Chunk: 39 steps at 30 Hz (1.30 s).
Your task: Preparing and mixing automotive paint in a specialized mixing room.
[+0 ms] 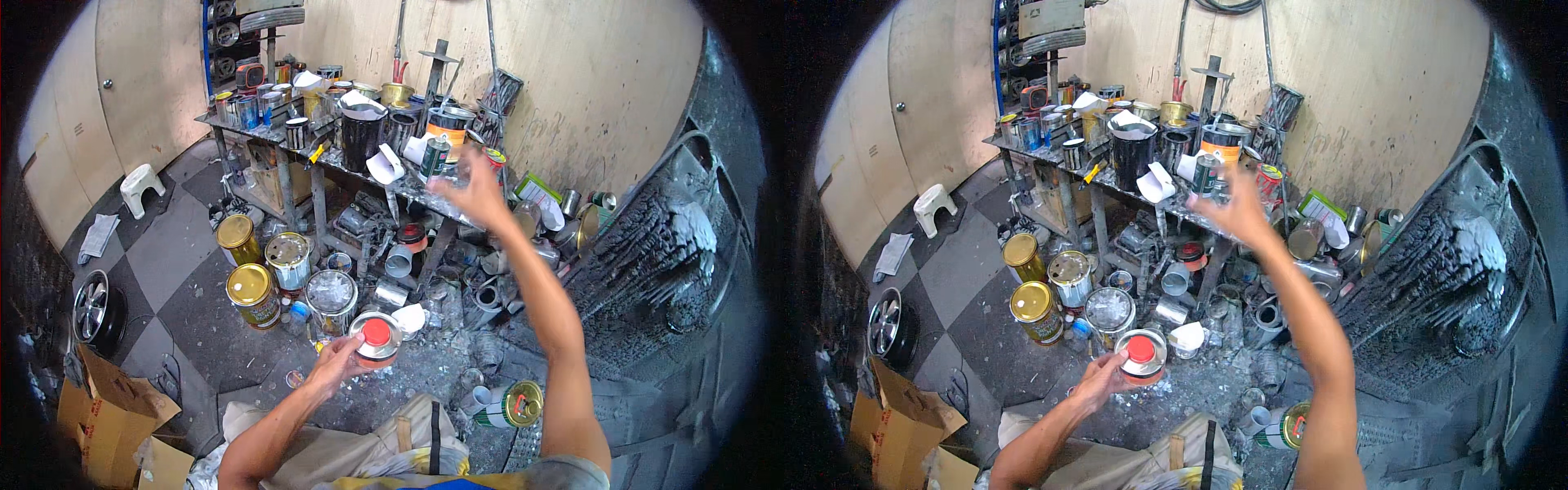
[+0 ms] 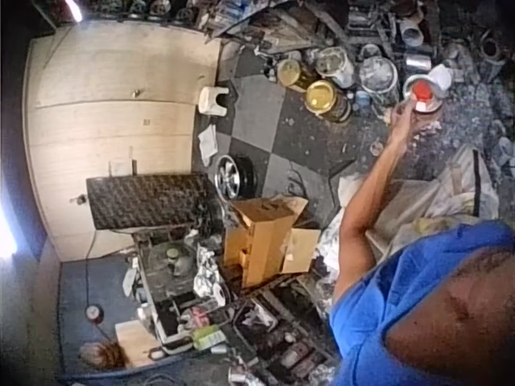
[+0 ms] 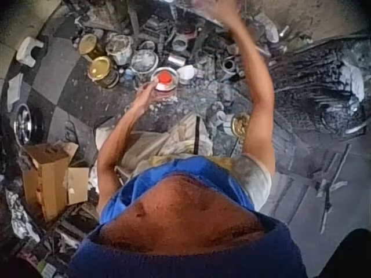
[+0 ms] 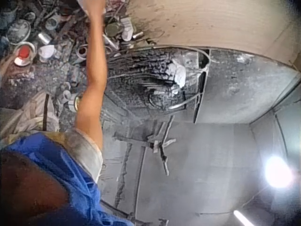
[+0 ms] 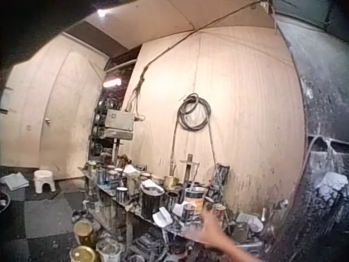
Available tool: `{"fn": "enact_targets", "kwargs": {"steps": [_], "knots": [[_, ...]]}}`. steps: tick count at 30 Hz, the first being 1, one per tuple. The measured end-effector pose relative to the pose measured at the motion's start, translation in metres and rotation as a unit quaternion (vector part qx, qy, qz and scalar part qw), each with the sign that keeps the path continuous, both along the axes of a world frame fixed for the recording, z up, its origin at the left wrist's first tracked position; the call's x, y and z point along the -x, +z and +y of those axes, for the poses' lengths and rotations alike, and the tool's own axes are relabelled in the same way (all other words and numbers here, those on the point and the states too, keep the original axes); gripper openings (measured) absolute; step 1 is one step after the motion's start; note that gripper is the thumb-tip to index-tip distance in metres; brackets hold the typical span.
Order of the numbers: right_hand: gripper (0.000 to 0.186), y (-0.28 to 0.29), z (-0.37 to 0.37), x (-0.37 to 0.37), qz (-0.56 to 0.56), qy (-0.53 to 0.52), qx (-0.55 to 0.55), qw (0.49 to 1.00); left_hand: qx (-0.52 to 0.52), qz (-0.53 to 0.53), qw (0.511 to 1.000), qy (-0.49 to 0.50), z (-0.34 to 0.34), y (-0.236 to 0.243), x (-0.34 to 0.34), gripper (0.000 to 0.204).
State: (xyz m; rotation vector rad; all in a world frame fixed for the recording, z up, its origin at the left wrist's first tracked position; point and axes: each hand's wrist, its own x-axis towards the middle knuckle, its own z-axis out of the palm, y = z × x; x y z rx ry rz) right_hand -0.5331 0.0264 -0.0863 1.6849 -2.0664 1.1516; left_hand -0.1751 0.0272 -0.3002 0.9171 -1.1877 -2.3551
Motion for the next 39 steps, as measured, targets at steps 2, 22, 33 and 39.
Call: {"fn": "enact_targets", "kwargs": {"steps": [2,22,33,39], "knots": [[0.097,0.020,-0.047,0.080,-0.010,-0.059,0.070,0.996,-0.007,-0.014,1.000,-0.003,-0.003,-0.006,0.006,0.072],[0.115,0.016,-0.184,0.165,-0.108,-0.257,0.083,0.957,-0.019,-0.135,0.991,-0.007,-0.036,-0.027,0.023,0.073],[0.090,0.124,-0.075,0.180,-0.024,-0.067,0.100,0.992,-0.005,-0.148,0.989,-0.014,-0.062,-0.080,0.020,0.072],[0.096,0.118,0.057,0.068,-0.101,-0.013,0.038,0.994,-0.067,-0.172,0.981,-0.068,-0.078,-0.177,-0.024,0.062]]}}
